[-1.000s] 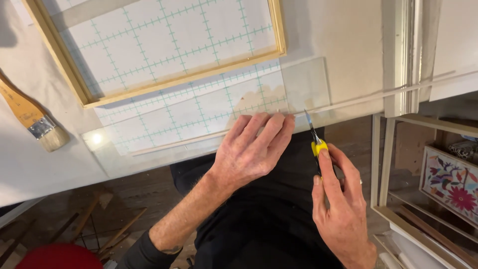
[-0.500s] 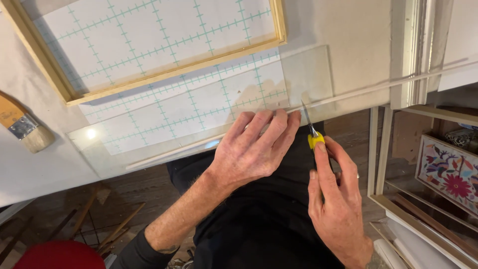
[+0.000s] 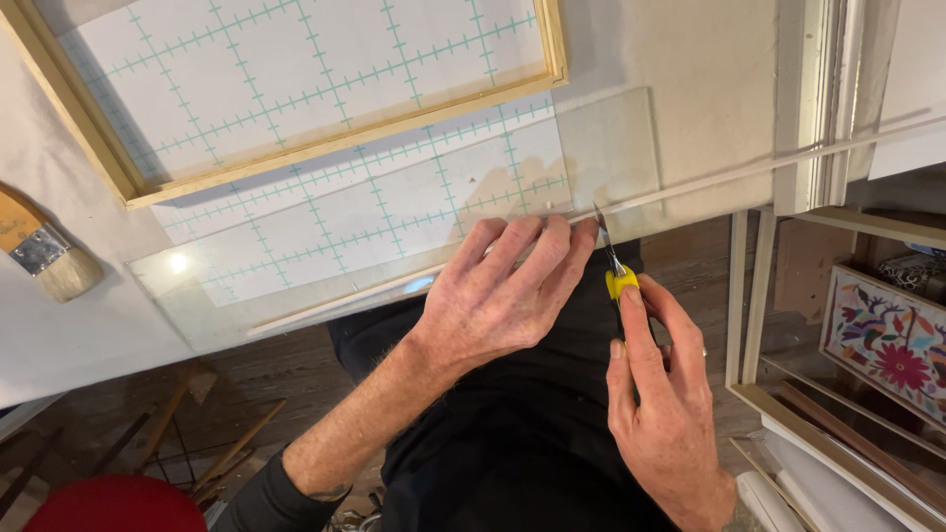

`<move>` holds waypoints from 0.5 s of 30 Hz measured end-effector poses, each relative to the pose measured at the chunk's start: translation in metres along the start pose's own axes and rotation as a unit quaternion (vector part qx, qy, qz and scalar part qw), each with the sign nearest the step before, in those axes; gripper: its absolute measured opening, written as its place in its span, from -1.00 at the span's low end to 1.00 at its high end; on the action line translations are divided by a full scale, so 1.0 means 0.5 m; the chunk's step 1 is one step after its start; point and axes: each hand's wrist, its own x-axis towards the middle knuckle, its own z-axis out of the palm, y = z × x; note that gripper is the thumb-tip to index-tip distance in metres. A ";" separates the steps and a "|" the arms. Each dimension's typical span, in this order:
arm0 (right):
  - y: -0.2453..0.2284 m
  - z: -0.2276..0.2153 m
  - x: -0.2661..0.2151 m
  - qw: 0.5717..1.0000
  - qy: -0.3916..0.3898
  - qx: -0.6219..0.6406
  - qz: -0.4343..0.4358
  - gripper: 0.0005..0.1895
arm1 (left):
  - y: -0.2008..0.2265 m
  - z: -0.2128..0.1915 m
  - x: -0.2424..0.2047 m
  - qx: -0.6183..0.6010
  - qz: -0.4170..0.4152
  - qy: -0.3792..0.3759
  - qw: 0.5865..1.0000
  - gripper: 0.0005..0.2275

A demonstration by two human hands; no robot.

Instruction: Measuring and cutting plastic spacer strips to fit into a wooden picture frame.

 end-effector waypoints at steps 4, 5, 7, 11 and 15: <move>0.003 -0.001 -0.001 1.000 -0.003 -0.001 0.005 -0.45 | 0.000 -0.002 0.000 -0.004 0.002 -0.004 1.000 -0.71; 0.003 -0.001 -0.001 1.000 -0.003 -0.001 0.005 -0.45 | 0.000 -0.002 0.001 -0.004 0.002 -0.004 1.000 -0.71; 0.003 -0.001 -0.001 1.000 -0.001 -0.010 0.002 -0.45 | -0.002 -0.002 0.002 -0.003 0.003 -0.009 1.000 -0.71; 0.007 -0.001 -0.002 1.000 -0.002 -0.010 0.005 -0.45 | 0.000 0.001 -0.001 0.000 0.000 0.002 1.000 -0.73; 0.009 -0.001 -0.002 1.000 0.005 -0.015 -0.006 -0.44 | -0.002 0.003 -0.001 -0.007 0.000 0.003 1.000 -0.73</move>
